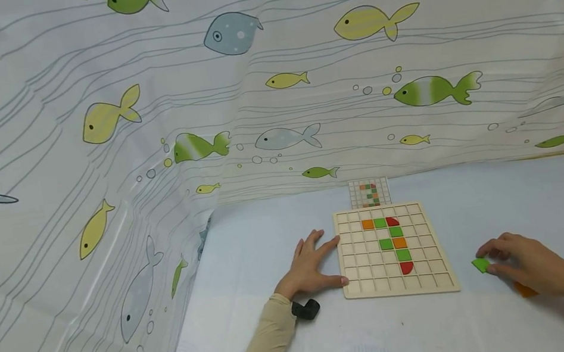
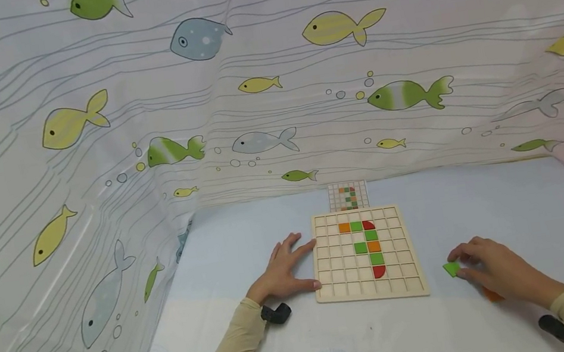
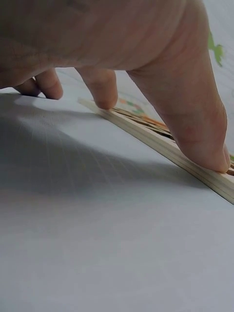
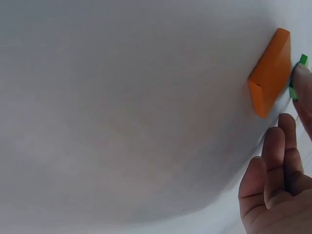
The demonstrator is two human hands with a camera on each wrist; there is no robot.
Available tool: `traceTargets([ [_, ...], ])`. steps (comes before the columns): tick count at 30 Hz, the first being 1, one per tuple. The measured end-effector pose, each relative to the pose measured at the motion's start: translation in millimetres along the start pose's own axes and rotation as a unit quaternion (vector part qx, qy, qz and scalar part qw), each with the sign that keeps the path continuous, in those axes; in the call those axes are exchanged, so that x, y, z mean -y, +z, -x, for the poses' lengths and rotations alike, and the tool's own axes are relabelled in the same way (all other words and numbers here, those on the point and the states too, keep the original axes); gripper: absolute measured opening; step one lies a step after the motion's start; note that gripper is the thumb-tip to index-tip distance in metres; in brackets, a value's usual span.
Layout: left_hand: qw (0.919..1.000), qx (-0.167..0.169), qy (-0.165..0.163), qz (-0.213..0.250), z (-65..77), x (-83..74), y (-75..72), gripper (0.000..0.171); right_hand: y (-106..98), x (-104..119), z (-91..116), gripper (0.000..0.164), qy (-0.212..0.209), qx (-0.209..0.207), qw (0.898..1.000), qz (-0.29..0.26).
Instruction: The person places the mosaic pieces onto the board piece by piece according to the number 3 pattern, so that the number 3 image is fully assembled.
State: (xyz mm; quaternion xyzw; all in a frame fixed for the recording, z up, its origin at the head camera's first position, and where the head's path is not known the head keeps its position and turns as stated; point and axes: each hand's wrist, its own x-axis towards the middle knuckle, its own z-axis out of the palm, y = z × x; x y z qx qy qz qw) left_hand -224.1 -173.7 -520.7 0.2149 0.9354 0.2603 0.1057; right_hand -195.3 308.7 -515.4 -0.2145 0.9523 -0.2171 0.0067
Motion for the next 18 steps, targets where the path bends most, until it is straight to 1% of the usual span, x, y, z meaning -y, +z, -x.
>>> traceTargets([
  [3,1.0,-0.001,0.001,0.002,-0.1,0.1,-0.2,0.096,0.9,0.5,-0.7,0.03,0.008,0.005,1.0,0.009],
  [9,1.0,-0.001,0.0,-0.002,-1.0,0.3,-0.1,0.097,4.3,1.7,-0.1,0.026,-0.017,-0.016,0.999,0.039],
  [12,1.0,0.0,-0.001,-0.004,-1.4,1.1,0.3,0.097,6.1,3.2,0.4,0.025,-0.022,-0.026,0.998,0.046],
  [15,1.0,0.002,-0.002,-0.005,-1.0,1.1,0.5,0.097,6.9,3.8,0.3,0.024,-0.013,-0.024,0.999,0.043],
  [18,1.0,-0.001,0.001,-0.002,0.2,0.2,0.2,0.097,7.0,5.0,-0.7,0.023,0.005,-0.014,0.999,0.038],
])
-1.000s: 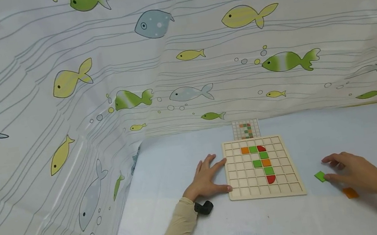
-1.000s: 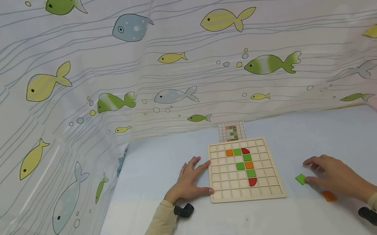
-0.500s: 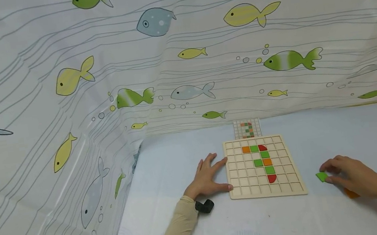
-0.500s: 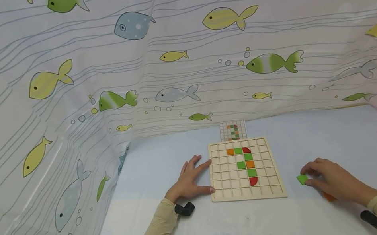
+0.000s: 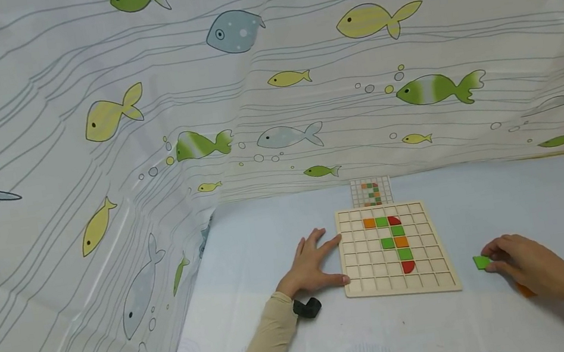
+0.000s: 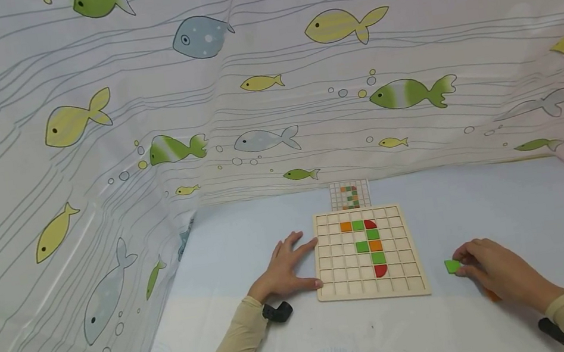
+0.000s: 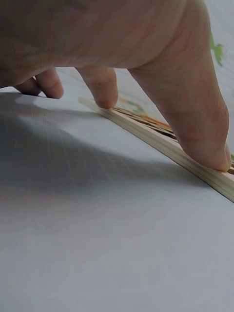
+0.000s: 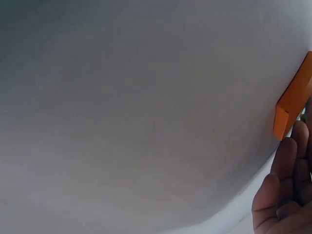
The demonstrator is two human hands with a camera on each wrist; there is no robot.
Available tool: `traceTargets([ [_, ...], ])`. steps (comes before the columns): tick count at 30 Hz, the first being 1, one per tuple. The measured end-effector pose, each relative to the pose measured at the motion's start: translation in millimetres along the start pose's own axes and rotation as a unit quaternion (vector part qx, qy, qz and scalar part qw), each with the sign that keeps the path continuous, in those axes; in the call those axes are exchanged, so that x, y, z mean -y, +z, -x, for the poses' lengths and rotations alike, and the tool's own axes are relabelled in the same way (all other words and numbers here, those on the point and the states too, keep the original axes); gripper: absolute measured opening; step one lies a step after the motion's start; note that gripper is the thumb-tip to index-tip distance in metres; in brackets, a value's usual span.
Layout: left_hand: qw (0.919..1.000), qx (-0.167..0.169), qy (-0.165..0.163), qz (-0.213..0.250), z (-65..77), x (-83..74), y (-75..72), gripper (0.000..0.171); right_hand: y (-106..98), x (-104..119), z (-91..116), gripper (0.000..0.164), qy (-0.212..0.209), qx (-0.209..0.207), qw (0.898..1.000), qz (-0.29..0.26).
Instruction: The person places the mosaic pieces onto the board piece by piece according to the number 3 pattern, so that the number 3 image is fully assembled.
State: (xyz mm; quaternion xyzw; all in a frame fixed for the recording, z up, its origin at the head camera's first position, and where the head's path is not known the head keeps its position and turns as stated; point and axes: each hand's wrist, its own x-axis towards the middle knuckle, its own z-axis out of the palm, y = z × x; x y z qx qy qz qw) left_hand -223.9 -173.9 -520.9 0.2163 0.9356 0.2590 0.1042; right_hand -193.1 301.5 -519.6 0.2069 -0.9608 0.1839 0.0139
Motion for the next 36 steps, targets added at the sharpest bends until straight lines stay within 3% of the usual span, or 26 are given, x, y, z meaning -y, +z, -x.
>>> traceTargets([
  [8,1.0,-0.003,0.007,0.005,0.7,-2.2,-1.9,0.097,-4.6,6.8,-4.9,0.021,0.029,0.028,0.999,-0.008],
  [21,1.0,-0.004,0.004,-0.002,-0.4,-1.6,-0.7,0.097,-14.2,31.0,-23.2,0.018,0.006,0.017,0.999,-0.041],
  [36,0.9999,-0.004,0.002,-0.009,-0.8,-1.0,-0.1,0.098,9.4,74.8,-46.0,0.021,-0.018,0.019,0.996,-0.082],
])
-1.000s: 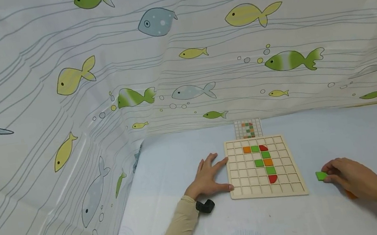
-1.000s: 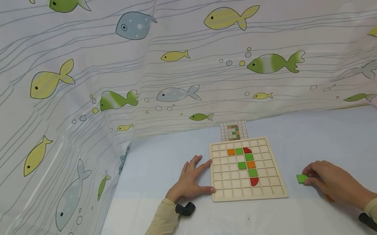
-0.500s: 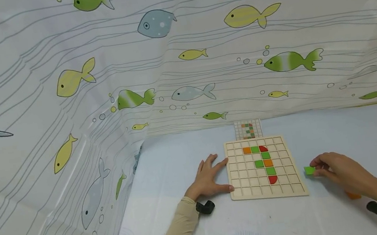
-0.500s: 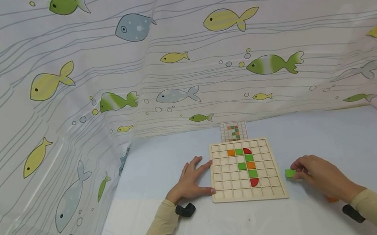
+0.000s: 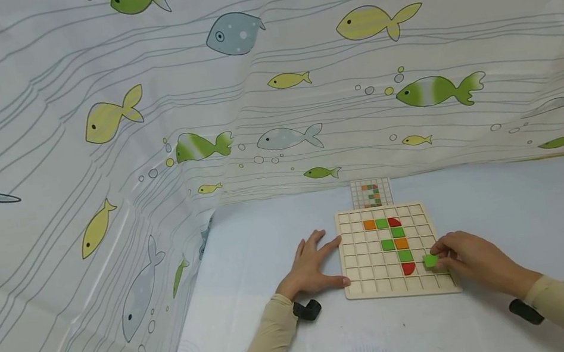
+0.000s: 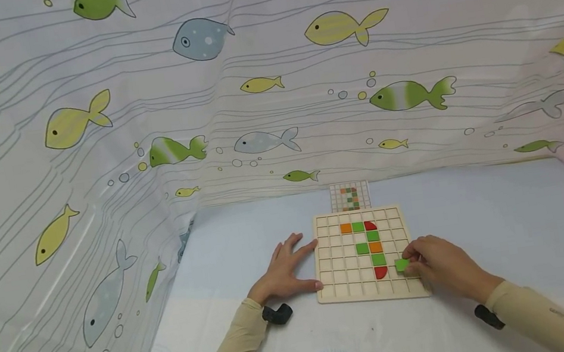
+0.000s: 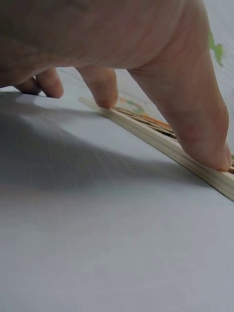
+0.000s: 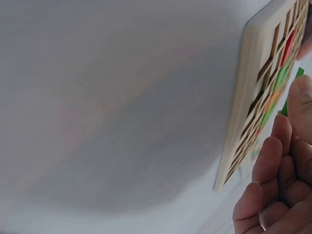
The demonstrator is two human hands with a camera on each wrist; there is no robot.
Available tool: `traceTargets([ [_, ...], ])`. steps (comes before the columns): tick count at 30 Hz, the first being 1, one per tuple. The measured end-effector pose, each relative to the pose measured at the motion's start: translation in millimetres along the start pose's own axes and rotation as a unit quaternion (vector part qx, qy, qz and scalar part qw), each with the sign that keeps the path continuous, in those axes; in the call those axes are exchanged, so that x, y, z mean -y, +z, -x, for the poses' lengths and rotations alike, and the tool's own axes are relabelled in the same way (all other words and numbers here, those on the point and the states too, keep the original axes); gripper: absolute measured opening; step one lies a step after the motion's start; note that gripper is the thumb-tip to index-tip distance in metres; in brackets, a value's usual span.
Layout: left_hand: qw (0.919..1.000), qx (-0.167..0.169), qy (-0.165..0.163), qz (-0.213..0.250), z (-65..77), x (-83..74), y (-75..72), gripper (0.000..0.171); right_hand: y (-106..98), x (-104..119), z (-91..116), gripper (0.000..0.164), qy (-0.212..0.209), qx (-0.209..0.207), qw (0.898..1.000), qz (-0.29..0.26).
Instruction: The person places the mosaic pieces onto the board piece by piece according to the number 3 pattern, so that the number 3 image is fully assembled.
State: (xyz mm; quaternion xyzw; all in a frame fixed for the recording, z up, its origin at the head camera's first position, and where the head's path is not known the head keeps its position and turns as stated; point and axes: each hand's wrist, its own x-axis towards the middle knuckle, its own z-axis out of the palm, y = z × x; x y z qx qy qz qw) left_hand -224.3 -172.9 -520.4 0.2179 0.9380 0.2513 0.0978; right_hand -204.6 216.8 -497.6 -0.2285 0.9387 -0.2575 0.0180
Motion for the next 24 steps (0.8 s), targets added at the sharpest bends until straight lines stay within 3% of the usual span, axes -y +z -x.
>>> traceTargets([
  [12,1.0,-0.002,0.003,0.004,-0.8,1.6,1.3,0.097,15.2,28.8,-17.9,0.019,0.007,0.028,0.998,-0.057],
  [24,1.0,0.0,0.003,0.005,-0.6,1.4,-0.6,0.098,30.1,41.0,-29.8,0.016,-0.036,0.02,0.998,-0.04],
])
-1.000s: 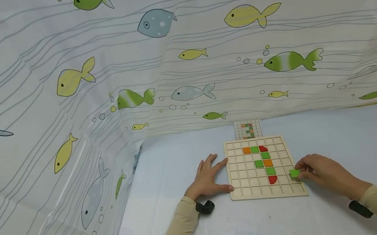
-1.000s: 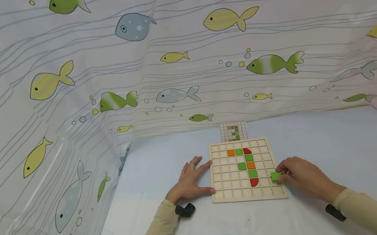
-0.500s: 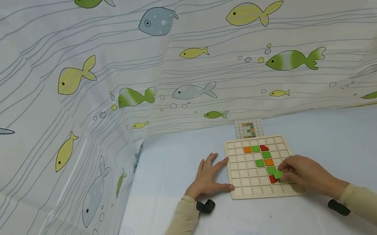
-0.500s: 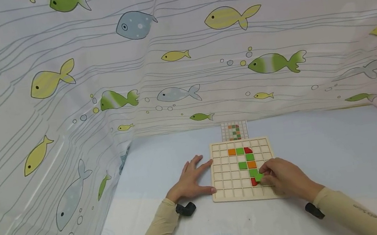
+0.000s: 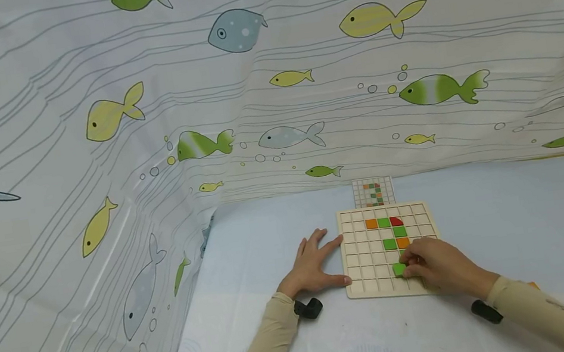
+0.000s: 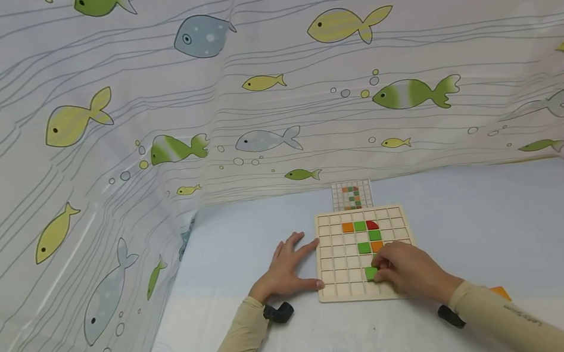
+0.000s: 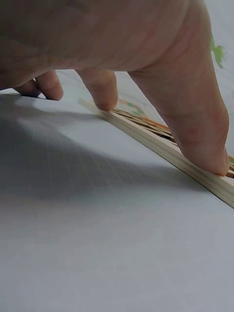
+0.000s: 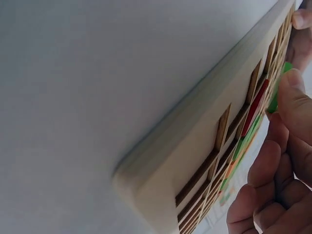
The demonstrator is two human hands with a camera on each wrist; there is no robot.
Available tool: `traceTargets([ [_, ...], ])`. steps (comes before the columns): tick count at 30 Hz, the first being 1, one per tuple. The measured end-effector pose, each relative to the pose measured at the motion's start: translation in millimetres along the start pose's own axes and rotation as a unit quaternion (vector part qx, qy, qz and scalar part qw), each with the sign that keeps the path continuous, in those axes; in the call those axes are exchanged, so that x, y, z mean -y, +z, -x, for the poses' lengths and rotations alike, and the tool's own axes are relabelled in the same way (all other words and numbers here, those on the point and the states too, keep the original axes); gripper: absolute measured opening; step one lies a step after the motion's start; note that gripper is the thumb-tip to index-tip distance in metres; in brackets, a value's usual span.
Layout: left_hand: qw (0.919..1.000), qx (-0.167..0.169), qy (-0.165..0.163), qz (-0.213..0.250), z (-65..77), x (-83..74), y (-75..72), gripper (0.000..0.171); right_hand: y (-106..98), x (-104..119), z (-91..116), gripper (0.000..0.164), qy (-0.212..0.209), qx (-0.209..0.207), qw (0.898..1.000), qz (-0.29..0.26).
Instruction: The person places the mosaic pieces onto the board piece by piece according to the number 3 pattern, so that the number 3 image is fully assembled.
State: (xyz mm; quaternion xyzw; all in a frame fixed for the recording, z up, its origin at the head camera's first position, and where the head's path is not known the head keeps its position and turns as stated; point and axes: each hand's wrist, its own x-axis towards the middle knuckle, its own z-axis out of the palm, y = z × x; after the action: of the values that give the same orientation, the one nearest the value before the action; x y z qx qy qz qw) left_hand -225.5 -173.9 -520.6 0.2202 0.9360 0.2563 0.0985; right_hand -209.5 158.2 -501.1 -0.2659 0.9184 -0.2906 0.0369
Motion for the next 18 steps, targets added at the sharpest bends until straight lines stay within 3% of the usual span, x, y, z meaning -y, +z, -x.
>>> traceTargets([
  [18,1.0,-0.001,-0.001,-0.005,-0.3,1.4,1.3,0.096,6.6,4.7,-2.6,0.014,-0.018,-0.017,0.999,0.027],
])
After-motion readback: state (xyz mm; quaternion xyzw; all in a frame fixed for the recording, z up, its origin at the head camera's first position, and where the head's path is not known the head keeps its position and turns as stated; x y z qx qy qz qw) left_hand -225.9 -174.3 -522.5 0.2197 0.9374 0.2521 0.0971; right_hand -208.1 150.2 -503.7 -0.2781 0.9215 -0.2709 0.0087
